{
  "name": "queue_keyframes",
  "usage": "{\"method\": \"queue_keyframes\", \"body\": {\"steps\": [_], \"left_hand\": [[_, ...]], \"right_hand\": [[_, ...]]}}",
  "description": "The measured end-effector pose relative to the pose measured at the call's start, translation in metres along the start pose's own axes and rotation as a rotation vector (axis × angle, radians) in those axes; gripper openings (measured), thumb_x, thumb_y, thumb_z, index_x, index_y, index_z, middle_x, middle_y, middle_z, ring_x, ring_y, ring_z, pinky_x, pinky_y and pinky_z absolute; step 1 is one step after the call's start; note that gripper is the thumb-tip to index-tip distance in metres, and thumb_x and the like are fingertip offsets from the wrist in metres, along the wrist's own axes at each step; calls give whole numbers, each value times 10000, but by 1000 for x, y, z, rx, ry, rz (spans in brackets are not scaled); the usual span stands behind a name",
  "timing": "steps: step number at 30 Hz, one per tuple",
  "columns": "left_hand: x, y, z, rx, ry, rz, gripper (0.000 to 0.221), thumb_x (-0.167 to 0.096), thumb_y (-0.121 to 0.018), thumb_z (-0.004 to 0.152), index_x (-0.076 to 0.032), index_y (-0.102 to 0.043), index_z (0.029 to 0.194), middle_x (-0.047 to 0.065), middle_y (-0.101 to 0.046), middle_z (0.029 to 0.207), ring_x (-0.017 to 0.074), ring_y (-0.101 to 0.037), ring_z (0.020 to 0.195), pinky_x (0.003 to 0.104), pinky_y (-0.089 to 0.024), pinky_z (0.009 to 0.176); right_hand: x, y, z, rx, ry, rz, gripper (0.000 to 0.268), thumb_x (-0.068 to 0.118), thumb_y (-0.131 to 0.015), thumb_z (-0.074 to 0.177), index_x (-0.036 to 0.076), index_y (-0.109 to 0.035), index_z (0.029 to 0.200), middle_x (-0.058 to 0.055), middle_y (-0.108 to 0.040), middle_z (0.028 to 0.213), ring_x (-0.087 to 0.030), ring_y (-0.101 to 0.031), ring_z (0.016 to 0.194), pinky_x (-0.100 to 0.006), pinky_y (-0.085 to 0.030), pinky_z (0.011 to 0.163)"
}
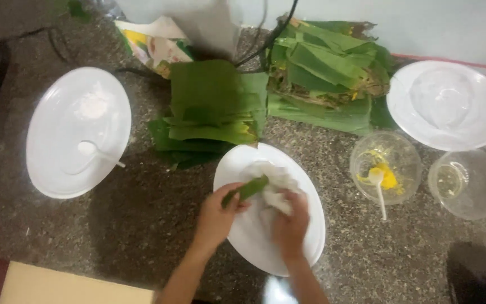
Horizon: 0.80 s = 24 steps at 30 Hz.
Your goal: Wiping and cleaning banana leaves with a cloth on a kitchen counter.
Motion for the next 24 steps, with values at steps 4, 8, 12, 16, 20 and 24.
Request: {"method": "queue_keyframes", "body": {"steps": [4,8,12,16,20,24], "left_hand": [[7,-13,-10,22,-61,42,183,-121,-540,982,-112,-626,1143,77,-788,943,159,-799,807,290,-620,735],[10,-30,-8,-39,-259,227,216,-198,-570,971,-107,-711,1106,70,-764,918,196,-734,772,326,-561,603],[24,-27,0,-69,-351,333,329,-125,-493,989,-78,-678,1258,132,-708,1115,308,-679,1029,441,-539,906],[16,-20,2,-123,-226,399,115,-126,-581,954,-128,-636,1054,67,-755,927,268,-735,849,420,-576,692],[20,-21,3,-141,-268,400,55,-119,-602,952,-110,-553,975,84,-763,908,295,-736,827,430,-547,664],[20,-17,4,-99,-208,388,84,-169,-611,979,-117,-544,977,80,-709,865,253,-706,799,399,-512,618]], "right_hand": [[15,64,-14,-227,-92,196,192,-9,-572,905,116,-691,988,-89,-638,1122,-244,-595,1110,-393,-469,979],[26,79,-47,-278,-119,221,231,59,-654,929,27,-669,1158,-127,-652,1118,-254,-647,1060,-349,-519,909],[32,17,-54,279,-94,63,830,36,-487,619,161,-504,1439,-225,-443,1374,-357,-441,1225,-444,-524,896],[58,-13,-53,378,343,-204,710,8,-704,663,78,-560,1354,-195,-451,1480,-417,-360,1419,-639,-252,1139],[44,-19,-60,414,505,-363,383,84,-601,802,38,-626,1181,-194,-410,1532,-410,-259,1483,-723,-192,1148],[26,-12,-40,1052,49,-800,554,193,-419,919,286,-383,1463,-69,-56,1674,-324,97,1557,-610,168,1206]]}}
Point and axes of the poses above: each hand's wrist, its own z-axis towards the middle knuckle, its own y-axis out of the back of the hand, x = y × z, the point moved 6 cm from there along z, towards the middle knuckle
